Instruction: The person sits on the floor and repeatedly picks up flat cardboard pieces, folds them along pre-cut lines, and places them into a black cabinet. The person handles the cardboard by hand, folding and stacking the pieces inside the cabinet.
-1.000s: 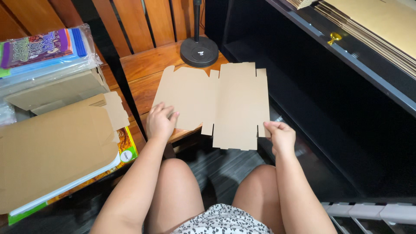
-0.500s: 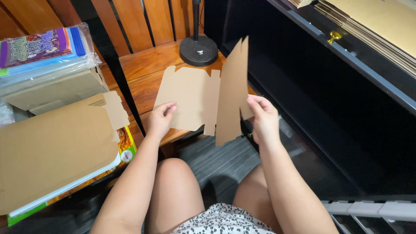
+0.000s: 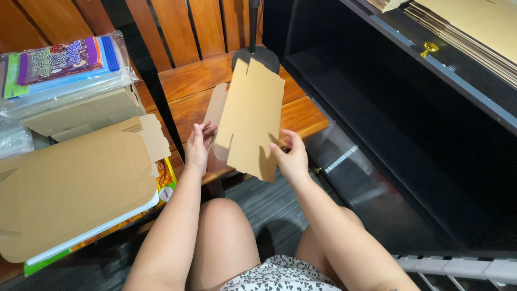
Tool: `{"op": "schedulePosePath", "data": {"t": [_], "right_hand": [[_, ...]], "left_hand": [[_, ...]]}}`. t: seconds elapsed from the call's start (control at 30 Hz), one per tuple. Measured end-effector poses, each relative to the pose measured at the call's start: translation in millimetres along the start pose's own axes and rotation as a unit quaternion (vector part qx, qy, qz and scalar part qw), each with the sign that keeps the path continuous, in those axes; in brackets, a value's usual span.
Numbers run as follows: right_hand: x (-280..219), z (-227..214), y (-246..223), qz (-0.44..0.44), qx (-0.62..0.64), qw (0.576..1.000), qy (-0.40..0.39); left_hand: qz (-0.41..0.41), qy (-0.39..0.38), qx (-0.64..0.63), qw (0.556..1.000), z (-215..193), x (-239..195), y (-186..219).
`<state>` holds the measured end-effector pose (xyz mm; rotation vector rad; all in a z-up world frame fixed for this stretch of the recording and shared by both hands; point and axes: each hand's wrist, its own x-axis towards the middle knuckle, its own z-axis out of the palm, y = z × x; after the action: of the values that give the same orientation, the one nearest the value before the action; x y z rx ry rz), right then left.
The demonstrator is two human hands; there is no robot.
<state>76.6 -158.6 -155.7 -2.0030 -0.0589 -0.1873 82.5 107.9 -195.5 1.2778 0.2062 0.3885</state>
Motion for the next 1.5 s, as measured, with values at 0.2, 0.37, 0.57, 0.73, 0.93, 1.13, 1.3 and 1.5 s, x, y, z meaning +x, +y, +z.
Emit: {"op": "schedulePosePath", "data": {"t": [0.2,0.37,0.57,0.73,0.93,1.13,1.3,1.5], "right_hand": [[-19.0,28.1,29.4,0.28,0.237,0.93,0.026],[-14.5,44.2,55.2,0.287,0.339,0.894,-0.061],[-18.3,24.9,50.0,0.29,0.354,0.888,-0.039],[-15.3,-26.1,63.1,0.319,0.378,0.867,-0.067],[-14.0,-70.2,69.4,0.323,0.397,0.851,-0.118],[-18.6,-99.5,45.8,0.325,0.377,0.858,-0.129],[-19.7,-110.4,47.5,0.325,0.359,0.865,-0.134],[-10.8,-121.4,45.1,0.324,0.44,0.835,-0.063]], "left_hand": [[0.022,0.007,-0.044,0.999,-4.3,1.6,-6.6],[0.093,0.064,0.069,0.991,-6.6,-10.4,5.2],[0.103,0.109,0.137,0.979,-6.4,9.1,-20.7],[-0.013,0.136,0.226,0.964,-7.7,17.3,-13.5],[-0.14,0.057,0.119,0.981,11.3,14.7,13.1],[-0.202,0.031,0.115,0.972,38.6,-0.7,36.6],[-0.255,0.016,0.058,0.965,58.1,-14.9,51.9],[-0.185,0.004,0.002,0.983,65.9,8.1,-8.2]]}}
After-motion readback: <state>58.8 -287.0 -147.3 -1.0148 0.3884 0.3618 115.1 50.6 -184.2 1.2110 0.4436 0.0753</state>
